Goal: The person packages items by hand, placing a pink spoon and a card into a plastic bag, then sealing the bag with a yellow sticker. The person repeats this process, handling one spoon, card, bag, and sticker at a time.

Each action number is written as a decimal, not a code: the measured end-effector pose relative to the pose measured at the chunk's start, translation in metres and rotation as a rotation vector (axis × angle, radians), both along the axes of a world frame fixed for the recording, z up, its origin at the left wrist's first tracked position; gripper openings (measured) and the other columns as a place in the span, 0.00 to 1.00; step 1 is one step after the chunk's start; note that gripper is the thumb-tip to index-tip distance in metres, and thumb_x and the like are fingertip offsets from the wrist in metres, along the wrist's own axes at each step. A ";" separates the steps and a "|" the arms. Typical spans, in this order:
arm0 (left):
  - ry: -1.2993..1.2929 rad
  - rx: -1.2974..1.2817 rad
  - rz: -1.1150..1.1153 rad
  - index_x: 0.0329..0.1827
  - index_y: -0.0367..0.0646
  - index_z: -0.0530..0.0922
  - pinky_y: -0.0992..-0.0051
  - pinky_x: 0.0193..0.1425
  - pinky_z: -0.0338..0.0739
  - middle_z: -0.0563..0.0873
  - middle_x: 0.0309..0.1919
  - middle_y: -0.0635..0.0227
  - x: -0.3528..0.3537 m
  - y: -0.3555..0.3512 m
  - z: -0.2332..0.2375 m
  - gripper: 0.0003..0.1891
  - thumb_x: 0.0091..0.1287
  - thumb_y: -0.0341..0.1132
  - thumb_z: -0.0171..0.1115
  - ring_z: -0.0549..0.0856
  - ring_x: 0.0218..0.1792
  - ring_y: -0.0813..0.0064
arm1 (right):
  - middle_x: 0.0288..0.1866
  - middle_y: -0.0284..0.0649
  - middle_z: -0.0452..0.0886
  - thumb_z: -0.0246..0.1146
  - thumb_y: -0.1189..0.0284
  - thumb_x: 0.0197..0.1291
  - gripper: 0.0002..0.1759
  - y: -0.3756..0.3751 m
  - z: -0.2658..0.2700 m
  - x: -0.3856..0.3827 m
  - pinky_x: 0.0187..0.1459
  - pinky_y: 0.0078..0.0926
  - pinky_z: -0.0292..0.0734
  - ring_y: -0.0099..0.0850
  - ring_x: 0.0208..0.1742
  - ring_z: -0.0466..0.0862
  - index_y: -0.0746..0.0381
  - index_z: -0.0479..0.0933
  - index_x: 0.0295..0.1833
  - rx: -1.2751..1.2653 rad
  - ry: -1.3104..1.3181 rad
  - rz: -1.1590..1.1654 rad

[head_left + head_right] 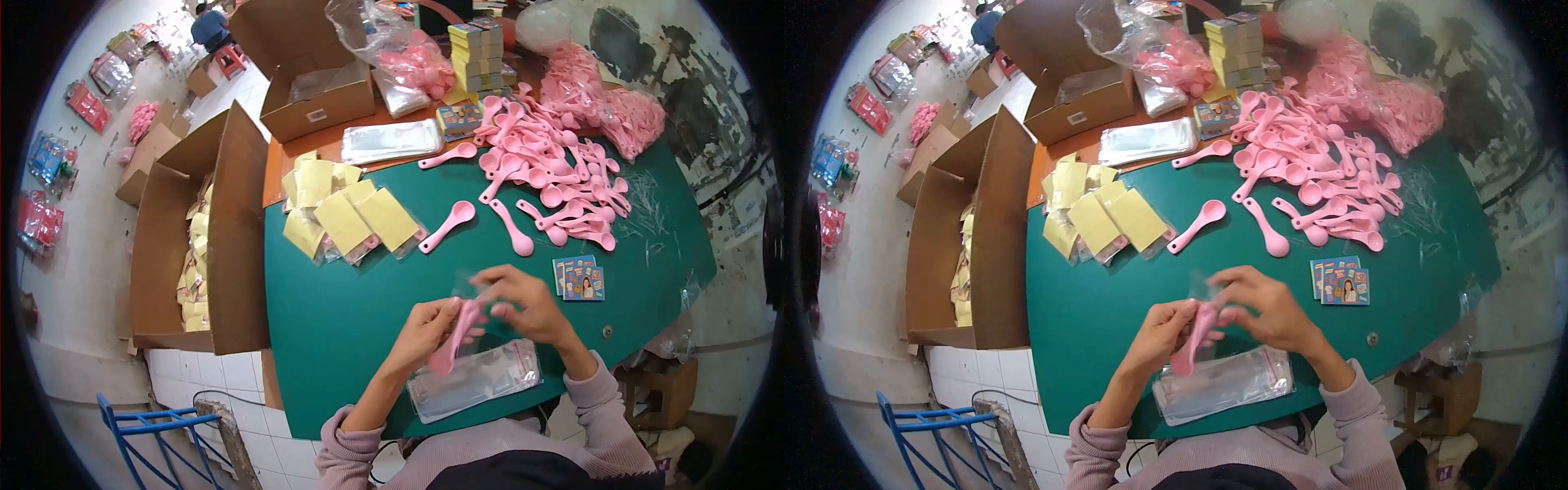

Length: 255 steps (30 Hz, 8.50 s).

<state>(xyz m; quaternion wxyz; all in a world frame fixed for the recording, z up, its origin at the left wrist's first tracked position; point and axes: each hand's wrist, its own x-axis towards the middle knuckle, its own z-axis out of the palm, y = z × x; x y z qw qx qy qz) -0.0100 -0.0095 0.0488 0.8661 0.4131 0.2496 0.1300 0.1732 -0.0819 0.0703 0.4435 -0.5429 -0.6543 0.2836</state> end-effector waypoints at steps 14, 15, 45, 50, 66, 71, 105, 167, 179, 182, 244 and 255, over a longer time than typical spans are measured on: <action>0.137 0.271 0.015 0.52 0.31 0.74 0.77 0.40 0.81 0.83 0.39 0.54 -0.011 0.014 0.010 0.20 0.73 0.39 0.40 0.84 0.37 0.72 | 0.43 0.51 0.75 0.65 0.68 0.49 0.26 -0.089 -0.038 0.103 0.45 0.37 0.71 0.44 0.44 0.77 0.63 0.70 0.54 -0.403 -0.410 -1.067; 0.142 0.269 0.019 0.52 0.31 0.74 0.77 0.40 0.81 0.83 0.39 0.54 -0.012 0.014 0.010 0.20 0.73 0.39 0.40 0.84 0.37 0.72 | 0.41 0.52 0.77 0.65 0.68 0.50 0.25 -0.087 -0.038 0.101 0.44 0.39 0.71 0.45 0.43 0.78 0.63 0.70 0.54 -0.315 -0.355 -1.093; 0.167 0.432 -0.185 0.46 0.33 0.78 0.81 0.37 0.76 0.85 0.30 0.66 -0.011 0.006 0.005 0.18 0.70 0.40 0.49 0.81 0.33 0.83 | 0.30 0.43 0.80 0.63 0.76 0.52 0.07 -0.029 0.056 0.007 0.31 0.24 0.73 0.33 0.27 0.80 0.66 0.79 0.38 -0.159 -0.193 -0.184; 0.140 0.565 -0.327 0.42 0.32 0.79 0.82 0.36 0.71 0.82 0.29 0.69 -0.009 0.004 0.005 0.16 0.71 0.39 0.49 0.75 0.28 0.86 | 0.28 0.43 0.78 0.64 0.73 0.52 0.08 -0.017 0.045 0.000 0.31 0.28 0.72 0.37 0.27 0.78 0.65 0.76 0.37 -0.149 -0.227 0.028; 0.269 0.913 -0.337 0.67 0.39 0.59 0.74 0.35 0.76 0.83 0.26 0.56 -0.034 0.029 0.001 0.28 0.66 0.37 0.56 0.83 0.28 0.71 | 0.23 0.33 0.78 0.72 0.74 0.43 0.11 -0.011 0.011 0.003 0.24 0.16 0.66 0.15 0.24 0.73 0.65 0.75 0.26 -0.432 0.201 -0.098; 0.063 0.470 -0.079 0.56 0.40 0.68 0.80 0.41 0.79 0.83 0.38 0.63 -0.043 0.039 0.006 0.18 0.64 0.30 0.58 0.83 0.39 0.77 | 0.26 0.30 0.76 0.71 0.71 0.47 0.14 -0.015 0.008 0.002 0.26 0.14 0.62 0.16 0.25 0.69 0.67 0.76 0.35 -0.392 0.472 -0.120; 0.147 0.064 0.085 0.70 0.52 0.33 0.65 0.52 0.78 0.76 0.51 0.48 -0.025 -0.012 -0.019 0.30 0.72 0.32 0.39 0.80 0.51 0.61 | 0.37 0.39 0.72 0.63 0.70 0.52 0.11 -0.018 -0.014 -0.048 0.43 0.34 0.67 0.37 0.43 0.73 0.60 0.74 0.41 -0.096 -0.497 -0.035; 0.381 0.636 0.311 0.36 0.35 0.75 0.82 0.33 0.79 0.80 0.33 0.68 0.005 -0.019 -0.030 0.07 0.60 0.28 0.63 0.81 0.34 0.82 | 0.28 0.39 0.79 0.60 0.78 0.58 0.07 -0.016 -0.044 -0.005 0.25 0.15 0.76 0.22 0.25 0.80 0.67 0.68 0.36 -0.411 0.566 -0.380; 0.331 0.784 0.294 0.55 0.42 0.72 0.84 0.26 0.74 0.78 0.45 0.66 -0.004 -0.005 -0.016 0.20 0.58 0.25 0.61 0.79 0.36 0.81 | 0.30 0.40 0.80 0.58 0.78 0.58 0.11 -0.009 -0.041 0.002 0.28 0.23 0.76 0.25 0.26 0.81 0.65 0.73 0.48 -0.486 0.337 -0.279; 0.316 0.960 0.481 0.59 0.41 0.70 0.83 0.27 0.74 0.78 0.48 0.64 -0.019 0.033 -0.001 0.22 0.59 0.26 0.61 0.79 0.37 0.81 | 0.40 0.41 0.80 0.59 0.76 0.56 0.13 0.024 -0.031 0.013 0.38 0.31 0.76 0.33 0.37 0.81 0.63 0.74 0.47 -0.014 -0.278 -0.199; -0.054 0.236 -0.321 0.54 0.29 0.72 0.76 0.50 0.76 0.82 0.44 0.55 -0.007 -0.004 0.010 0.22 0.72 0.42 0.44 0.82 0.44 0.72 | 0.59 0.45 0.71 0.36 0.34 0.58 0.41 -0.043 -0.003 -0.022 0.54 0.40 0.68 0.43 0.56 0.72 0.58 0.78 0.47 0.054 0.097 0.089; -0.020 0.154 -0.198 0.56 0.28 0.70 0.70 0.49 0.79 0.80 0.46 0.49 -0.008 0.002 0.012 0.23 0.73 0.42 0.43 0.83 0.45 0.62 | 0.42 0.45 0.75 0.64 0.76 0.47 0.19 -0.089 -0.030 0.114 0.46 0.29 0.72 0.34 0.40 0.78 0.66 0.75 0.48 -0.308 -0.301 -0.775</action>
